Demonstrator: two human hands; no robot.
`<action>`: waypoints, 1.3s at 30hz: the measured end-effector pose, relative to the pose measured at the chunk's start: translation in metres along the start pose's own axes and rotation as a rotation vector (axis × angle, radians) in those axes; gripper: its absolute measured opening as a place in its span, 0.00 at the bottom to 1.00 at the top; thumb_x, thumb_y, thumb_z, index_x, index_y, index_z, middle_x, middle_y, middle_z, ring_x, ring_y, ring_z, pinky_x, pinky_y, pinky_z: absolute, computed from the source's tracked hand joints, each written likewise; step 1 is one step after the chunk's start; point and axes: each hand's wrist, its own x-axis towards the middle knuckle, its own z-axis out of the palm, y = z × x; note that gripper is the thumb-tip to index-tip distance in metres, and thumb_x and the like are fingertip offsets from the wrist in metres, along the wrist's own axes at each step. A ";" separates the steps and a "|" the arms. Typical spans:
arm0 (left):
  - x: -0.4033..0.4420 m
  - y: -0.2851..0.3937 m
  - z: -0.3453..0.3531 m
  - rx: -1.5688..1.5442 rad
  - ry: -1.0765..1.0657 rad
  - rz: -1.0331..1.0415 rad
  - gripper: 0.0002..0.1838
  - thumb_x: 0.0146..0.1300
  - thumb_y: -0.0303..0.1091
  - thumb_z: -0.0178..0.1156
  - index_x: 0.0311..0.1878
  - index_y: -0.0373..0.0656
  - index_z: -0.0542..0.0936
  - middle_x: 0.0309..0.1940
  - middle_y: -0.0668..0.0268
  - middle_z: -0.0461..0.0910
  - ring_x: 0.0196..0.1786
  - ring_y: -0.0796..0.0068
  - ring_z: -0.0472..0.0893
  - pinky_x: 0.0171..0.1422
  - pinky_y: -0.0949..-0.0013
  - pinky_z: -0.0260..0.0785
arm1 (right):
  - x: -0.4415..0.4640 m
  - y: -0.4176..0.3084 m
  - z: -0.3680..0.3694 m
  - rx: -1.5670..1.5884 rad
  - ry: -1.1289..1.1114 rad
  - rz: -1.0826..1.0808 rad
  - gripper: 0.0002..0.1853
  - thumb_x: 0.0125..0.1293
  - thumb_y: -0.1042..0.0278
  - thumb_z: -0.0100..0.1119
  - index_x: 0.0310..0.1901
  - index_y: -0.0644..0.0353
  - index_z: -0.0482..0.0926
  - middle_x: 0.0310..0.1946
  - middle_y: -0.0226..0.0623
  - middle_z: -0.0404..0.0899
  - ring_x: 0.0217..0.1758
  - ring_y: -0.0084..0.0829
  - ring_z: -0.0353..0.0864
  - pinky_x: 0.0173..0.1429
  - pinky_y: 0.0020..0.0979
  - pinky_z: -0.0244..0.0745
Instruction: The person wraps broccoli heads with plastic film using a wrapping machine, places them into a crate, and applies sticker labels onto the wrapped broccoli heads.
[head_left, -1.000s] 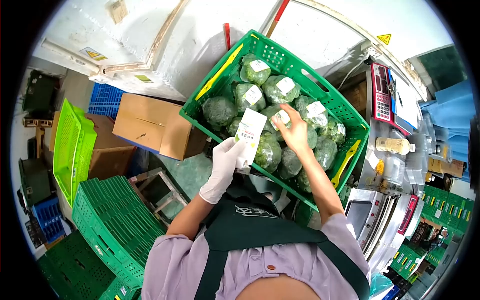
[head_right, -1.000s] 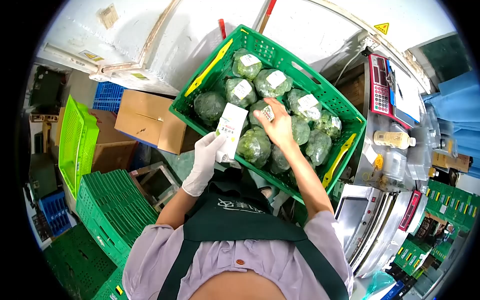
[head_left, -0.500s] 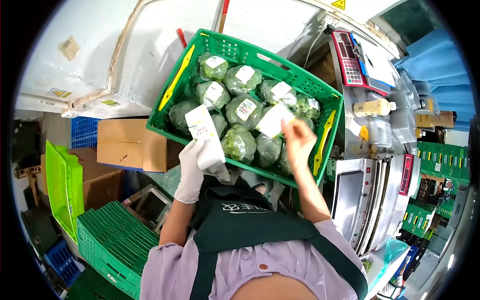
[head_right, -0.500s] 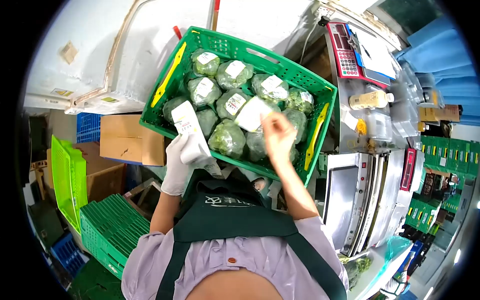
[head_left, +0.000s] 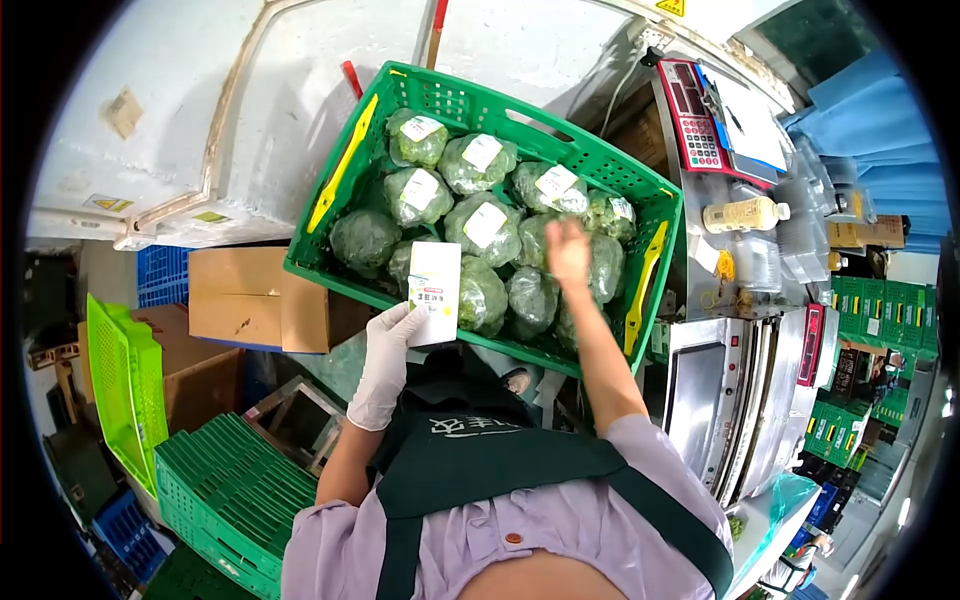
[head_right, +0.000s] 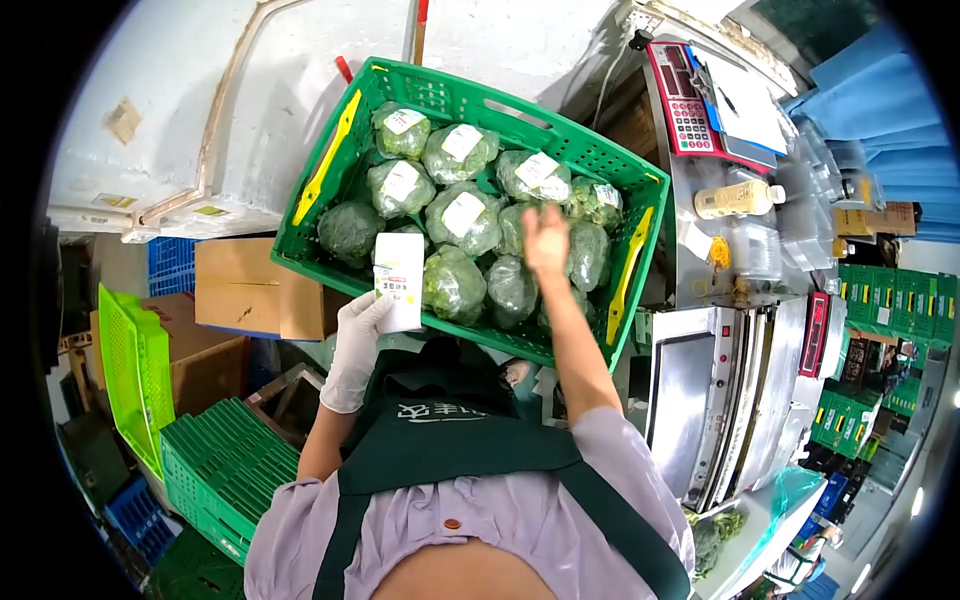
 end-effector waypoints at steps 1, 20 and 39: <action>-0.001 -0.006 -0.001 0.004 -0.002 -0.007 0.13 0.62 0.29 0.57 0.45 0.29 0.78 0.37 0.62 0.81 0.38 0.78 0.80 0.46 0.75 0.72 | -0.021 0.015 0.038 -0.129 0.081 -0.121 0.29 0.65 0.51 0.48 0.55 0.73 0.67 0.53 0.59 0.70 0.57 0.52 0.69 0.62 0.41 0.63; 0.003 -0.037 0.055 0.217 -0.400 0.311 0.12 0.56 0.22 0.61 0.45 0.33 0.78 0.41 0.65 0.78 0.42 0.79 0.78 0.42 0.76 0.72 | -0.064 -0.103 -0.199 0.547 -0.548 -0.076 0.12 0.61 0.64 0.61 0.27 0.65 0.81 0.14 0.36 0.75 0.15 0.18 0.69 0.20 0.27 0.64; -0.003 -0.008 0.032 0.353 -0.286 -0.032 0.11 0.65 0.29 0.56 0.45 0.31 0.77 0.30 0.67 0.80 0.29 0.86 0.77 0.31 0.81 0.69 | 0.034 0.066 -0.107 -0.498 -0.431 0.269 0.24 0.47 0.48 0.68 0.36 0.62 0.78 0.33 0.45 0.81 0.38 0.48 0.81 0.41 0.43 0.76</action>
